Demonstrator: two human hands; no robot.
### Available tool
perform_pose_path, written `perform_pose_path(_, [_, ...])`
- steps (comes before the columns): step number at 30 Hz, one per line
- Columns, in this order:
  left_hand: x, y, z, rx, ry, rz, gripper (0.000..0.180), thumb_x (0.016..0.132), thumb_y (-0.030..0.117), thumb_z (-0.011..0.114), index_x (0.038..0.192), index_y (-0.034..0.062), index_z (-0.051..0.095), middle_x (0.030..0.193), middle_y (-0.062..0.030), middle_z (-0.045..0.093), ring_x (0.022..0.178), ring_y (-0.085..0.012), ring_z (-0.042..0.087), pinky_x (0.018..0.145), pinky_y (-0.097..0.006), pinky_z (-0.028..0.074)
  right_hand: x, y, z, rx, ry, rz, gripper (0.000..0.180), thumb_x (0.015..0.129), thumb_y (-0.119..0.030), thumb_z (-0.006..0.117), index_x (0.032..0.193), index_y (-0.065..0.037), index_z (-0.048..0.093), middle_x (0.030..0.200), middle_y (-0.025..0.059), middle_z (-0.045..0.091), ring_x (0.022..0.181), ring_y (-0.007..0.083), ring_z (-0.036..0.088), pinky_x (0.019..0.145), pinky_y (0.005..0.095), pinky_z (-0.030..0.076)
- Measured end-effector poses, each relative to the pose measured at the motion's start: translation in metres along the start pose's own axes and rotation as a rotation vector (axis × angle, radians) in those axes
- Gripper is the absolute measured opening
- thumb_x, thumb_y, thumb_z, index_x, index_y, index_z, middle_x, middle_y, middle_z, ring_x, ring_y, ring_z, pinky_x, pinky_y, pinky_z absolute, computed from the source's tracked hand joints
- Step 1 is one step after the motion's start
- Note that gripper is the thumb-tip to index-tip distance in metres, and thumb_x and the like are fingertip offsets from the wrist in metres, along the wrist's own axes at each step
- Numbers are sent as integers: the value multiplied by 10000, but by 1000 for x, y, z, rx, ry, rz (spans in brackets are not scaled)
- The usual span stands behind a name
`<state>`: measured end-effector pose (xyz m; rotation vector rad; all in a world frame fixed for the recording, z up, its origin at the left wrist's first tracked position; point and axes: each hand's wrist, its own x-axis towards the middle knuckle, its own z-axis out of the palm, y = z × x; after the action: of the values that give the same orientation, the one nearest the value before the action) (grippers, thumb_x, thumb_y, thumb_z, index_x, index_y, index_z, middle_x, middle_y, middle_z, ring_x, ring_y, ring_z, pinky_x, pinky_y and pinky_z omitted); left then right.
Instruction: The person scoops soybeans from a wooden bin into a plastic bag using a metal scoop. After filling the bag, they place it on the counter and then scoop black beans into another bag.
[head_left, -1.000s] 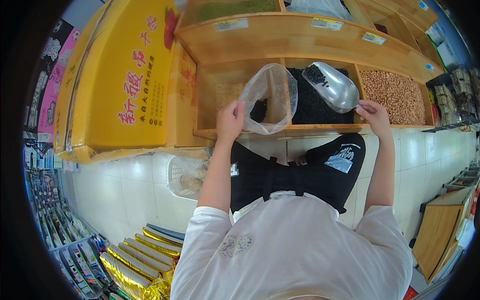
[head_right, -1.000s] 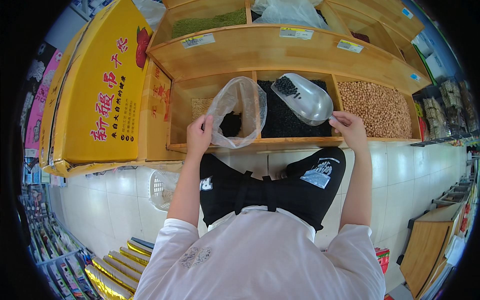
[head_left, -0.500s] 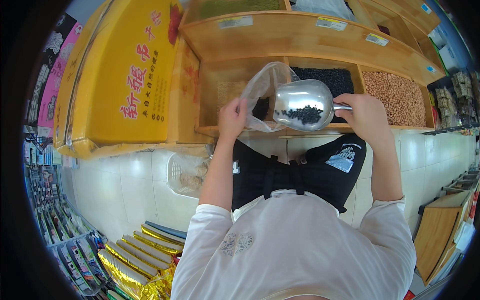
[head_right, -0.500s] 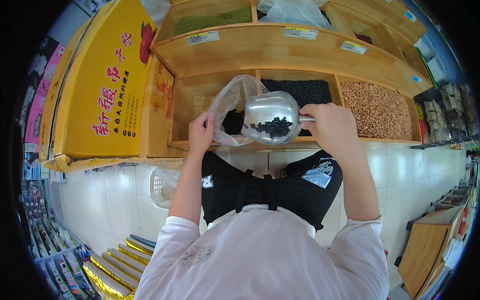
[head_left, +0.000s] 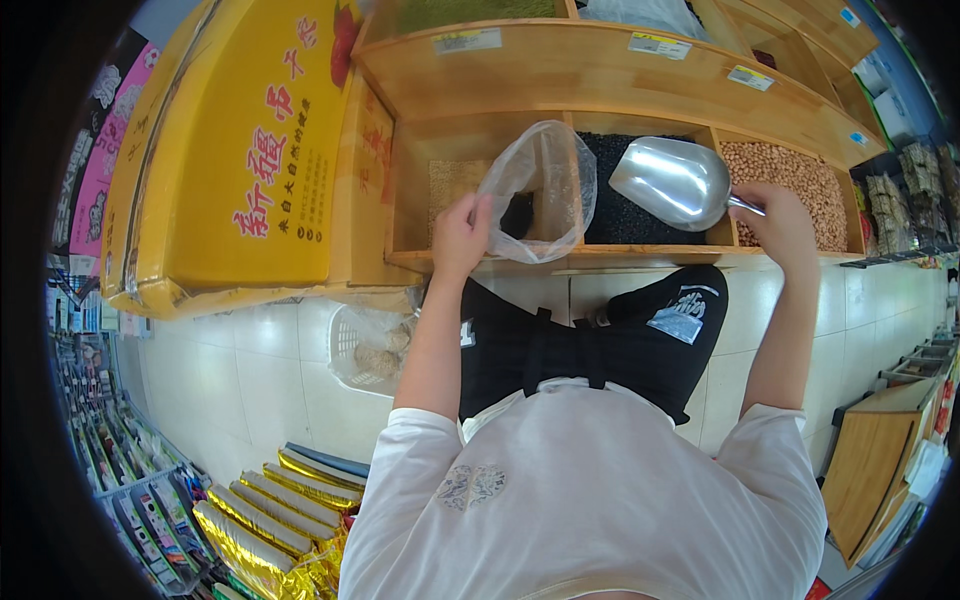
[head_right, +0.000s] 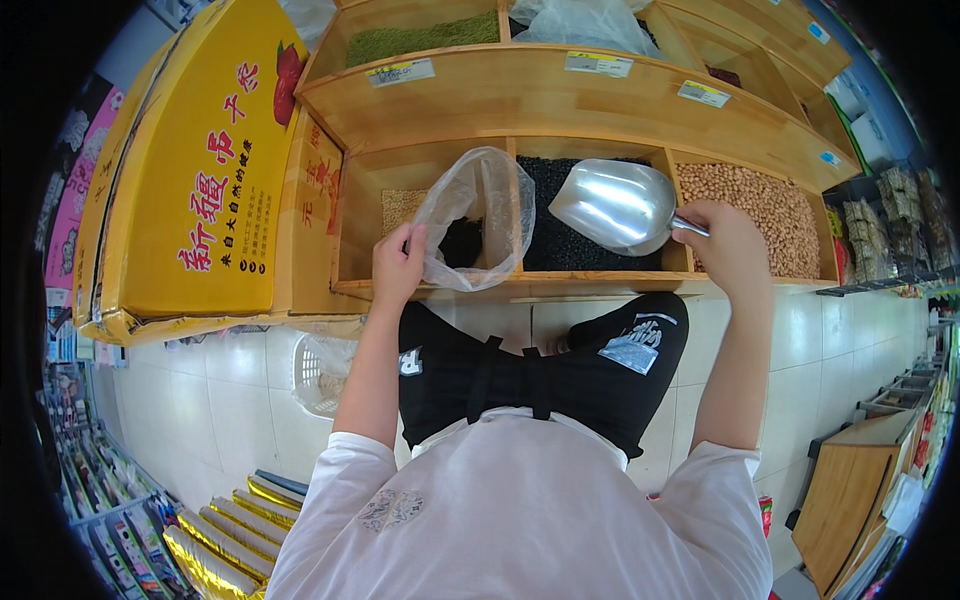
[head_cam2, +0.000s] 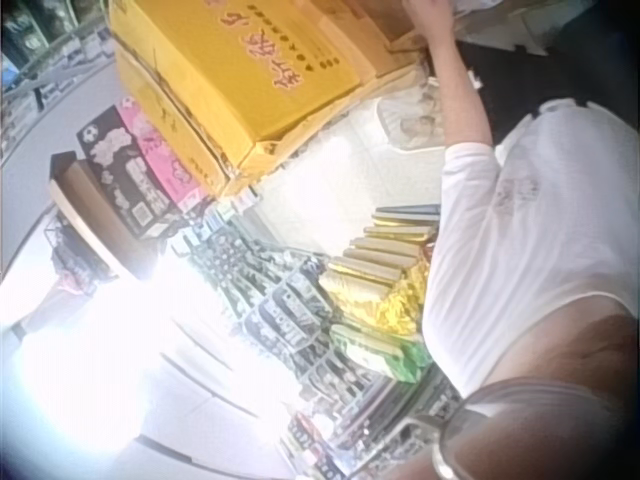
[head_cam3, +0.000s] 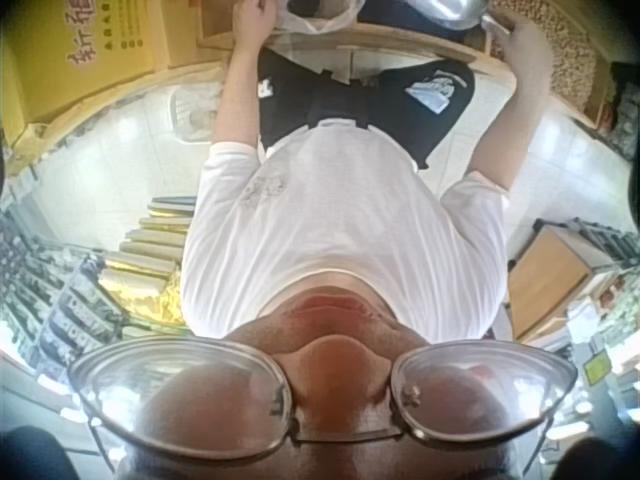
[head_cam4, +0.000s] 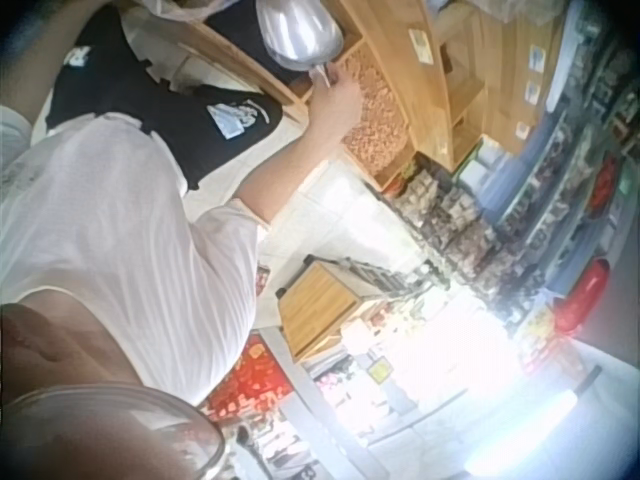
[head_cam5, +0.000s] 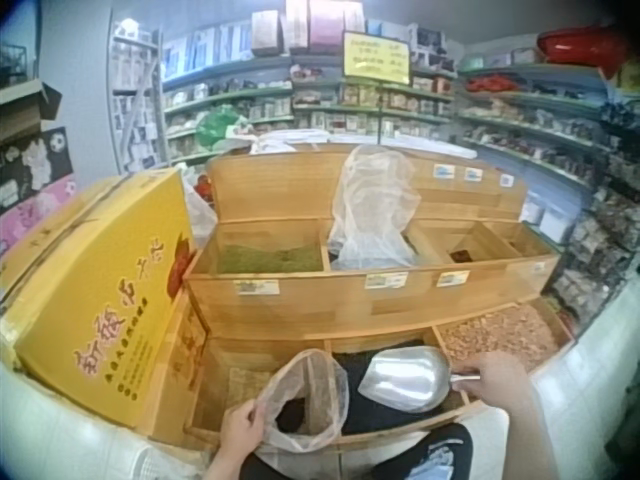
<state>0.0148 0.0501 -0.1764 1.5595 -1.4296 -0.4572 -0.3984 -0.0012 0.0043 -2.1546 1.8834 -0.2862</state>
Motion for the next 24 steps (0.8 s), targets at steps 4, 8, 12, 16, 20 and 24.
perform_pose_path(4, [1,-2,0,28,-9,-11,352,999,297,634,819,-1,581,698,-197,530,627,-380,513,594,-440,423,30,28,61,-8,-27,90,262,853,-252,782,1073,-110,771,983,111,767,941,300,727,822,409,560])
perform_pose_path(8, [1,-4,0,25,2,14,363,1001,301,630,810,-1,565,701,-200,528,636,-391,512,600,-446,424,49,30,115,14,-24,73,266,863,-266,779,1082,-117,770,994,121,765,963,312,726,841,419,563])
perform_pose_path(12, [1,-4,1,39,-12,2,364,1001,297,628,805,-1,555,704,-205,525,637,-395,511,596,-446,418,56,33,142,165,-30,117,274,866,-252,781,1089,-93,764,1002,132,765,947,310,729,832,404,566])
perform_pose_path(16, [2,-3,0,43,-8,8,358,1002,286,625,802,-2,552,704,-203,519,633,-394,506,593,-444,415,59,56,146,442,-133,160,291,879,-179,783,1120,-21,738,970,136,772,824,216,727,710,330,566])
perform_pose_path(20, [2,0,-1,56,-3,22,357,1004,282,624,803,-3,550,699,-199,513,625,-388,495,588,-438,413,38,84,131,687,-140,150,315,902,-119,768,1162,46,701,966,117,766,729,116,666,617,251,531])
perform_pose_path(24, [1,2,1,22,-14,-15,354,1001,283,629,809,-4,554,698,-201,514,618,-385,490,583,-437,412,15,86,104,777,-85,185,325,903,-87,771,1184,55,692,984,100,761,723,108,651,627,242,528])
